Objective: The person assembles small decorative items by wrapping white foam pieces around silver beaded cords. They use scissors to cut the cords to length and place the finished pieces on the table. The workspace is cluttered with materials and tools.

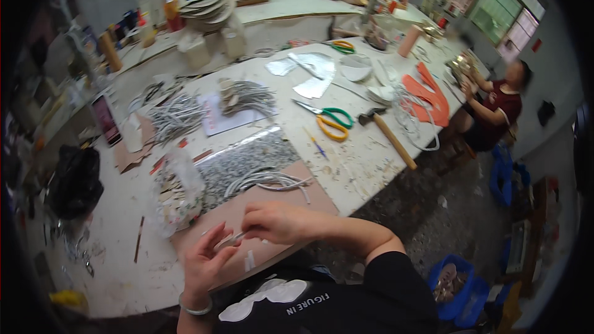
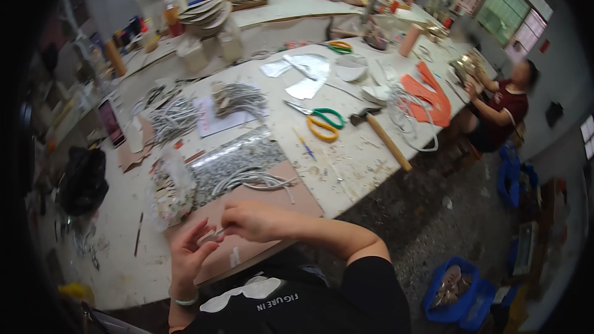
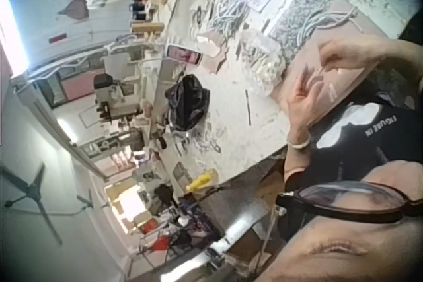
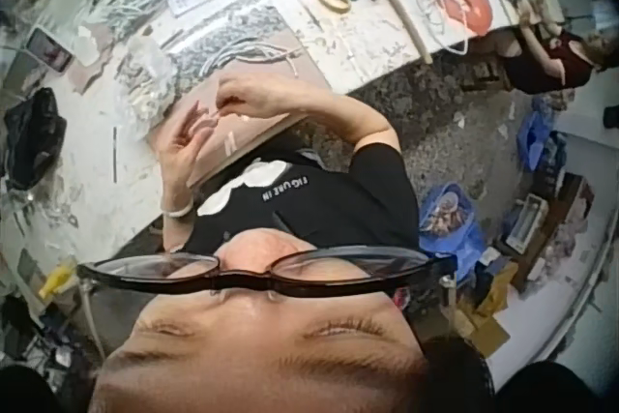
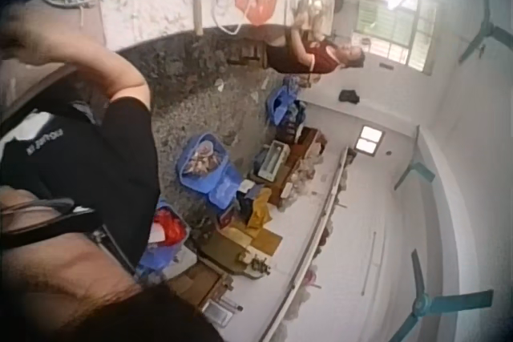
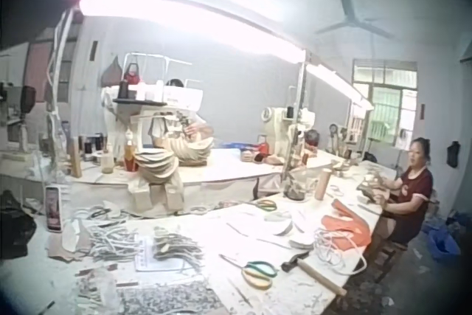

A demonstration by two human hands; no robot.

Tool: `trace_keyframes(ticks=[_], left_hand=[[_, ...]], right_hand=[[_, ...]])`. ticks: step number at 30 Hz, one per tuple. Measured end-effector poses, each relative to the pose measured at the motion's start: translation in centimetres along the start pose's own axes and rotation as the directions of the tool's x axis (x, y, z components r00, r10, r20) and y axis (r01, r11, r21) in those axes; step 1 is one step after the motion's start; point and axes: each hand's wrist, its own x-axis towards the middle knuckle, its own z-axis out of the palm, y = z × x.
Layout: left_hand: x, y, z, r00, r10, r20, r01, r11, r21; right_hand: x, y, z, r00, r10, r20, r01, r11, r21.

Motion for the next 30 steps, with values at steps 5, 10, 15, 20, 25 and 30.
trace_keyframes(ticks=[5, 10, 15, 20, 25, 30], left_hand=[[-1.4, 0.8, -1.9, 0.961, 0.063, -0.269, -0.036, 0.994, 0.105], [-1.2, 2.1, -5.0, 0.913, 0.09, -0.397, -0.022, 0.985, 0.173], [6.2, 5.7, -7.0, 0.911, 0.257, -0.322, -0.061, 0.857, 0.511], [20.0, 5.3, -8.4, 0.997, -0.036, -0.062, 0.066, 0.809, 0.585], [30.4, 0.2, -11.2, 0.93, -0.296, -0.219, 0.354, 0.558, 0.75], [32.8, -1.8, -9.1, 0.927, -0.206, -0.314, 0.371, 0.378, 0.848]], right_hand=[[5.1, 4.5, -5.7, 0.957, -0.086, -0.278, 0.023, 0.975, -0.223], [12.6, 13.4, -13.5, 0.76, -0.16, -0.63, -0.072, 0.942, -0.326], [17.3, 19.7, -17.2, 0.794, -0.166, -0.584, -0.12, 0.9, -0.419], [18.2, 21.7, -18.2, 0.939, 0.029, -0.343, -0.151, 0.931, -0.333], [18.9, 19.5, -16.4, 0.979, 0.182, -0.094, -0.204, 0.904, -0.375], [19.0, 20.5, -15.1, 0.982, 0.188, -0.028, -0.164, 0.765, -0.623]])
